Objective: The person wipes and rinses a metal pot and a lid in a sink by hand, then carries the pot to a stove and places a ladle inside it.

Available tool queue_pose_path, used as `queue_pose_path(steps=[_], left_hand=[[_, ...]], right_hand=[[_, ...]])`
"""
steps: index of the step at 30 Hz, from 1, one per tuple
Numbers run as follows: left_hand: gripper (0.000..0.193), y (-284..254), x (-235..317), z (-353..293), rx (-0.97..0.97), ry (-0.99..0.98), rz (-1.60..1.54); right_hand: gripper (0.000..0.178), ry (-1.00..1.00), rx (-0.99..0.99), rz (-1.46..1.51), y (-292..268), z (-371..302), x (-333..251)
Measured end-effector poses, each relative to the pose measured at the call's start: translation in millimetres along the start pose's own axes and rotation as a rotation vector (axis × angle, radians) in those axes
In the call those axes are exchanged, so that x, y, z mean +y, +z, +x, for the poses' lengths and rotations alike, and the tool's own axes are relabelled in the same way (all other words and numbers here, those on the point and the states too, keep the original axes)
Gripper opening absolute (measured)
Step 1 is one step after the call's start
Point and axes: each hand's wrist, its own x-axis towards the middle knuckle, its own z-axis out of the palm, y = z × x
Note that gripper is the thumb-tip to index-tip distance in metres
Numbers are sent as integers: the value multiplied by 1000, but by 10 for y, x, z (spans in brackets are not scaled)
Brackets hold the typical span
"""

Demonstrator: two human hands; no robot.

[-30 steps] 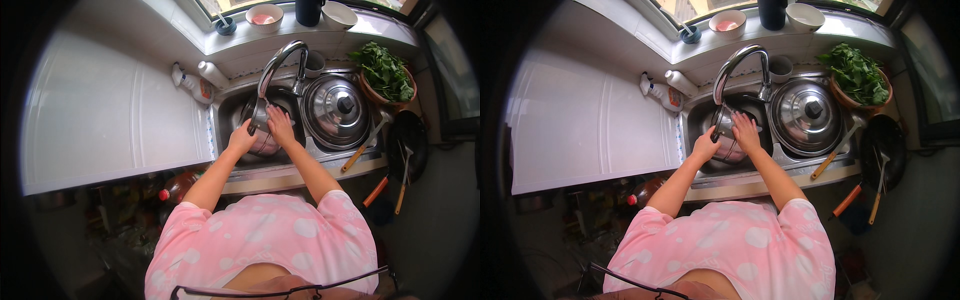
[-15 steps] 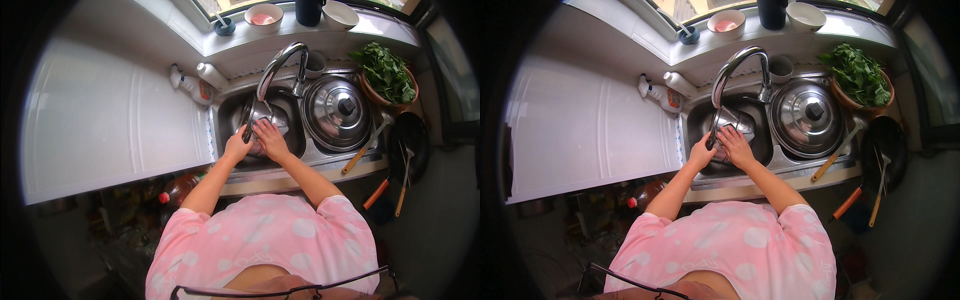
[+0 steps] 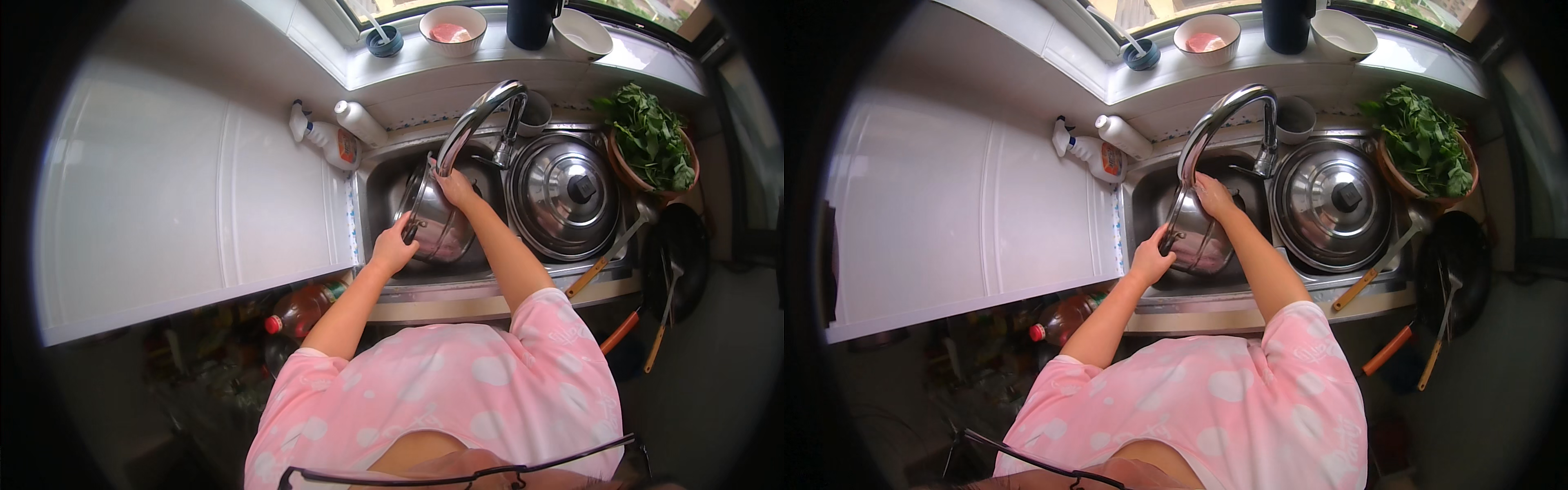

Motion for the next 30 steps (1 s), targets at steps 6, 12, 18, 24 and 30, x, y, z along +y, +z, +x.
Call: queue_pose_path(steps=[6,12,18,24,30], left_hand=[[64,36,21,23,8,26,30],[64,-7,85,21,-19,-12,-13],[65,38,-214,-63,22,26,-108],[65,67,-152,-28,-8,13,-149],[63,86,-266,-118,7,-22,-229]], right_hand=[[55,-497,113,-458,166,-994,-80],[45,-282,244,-355,-125,-1004,325],[34,-323,245,-163,-138,-921,166],[48,-609,71,-441,43,-941,-165],[55,-413,99,-382,132,-349,-7]])
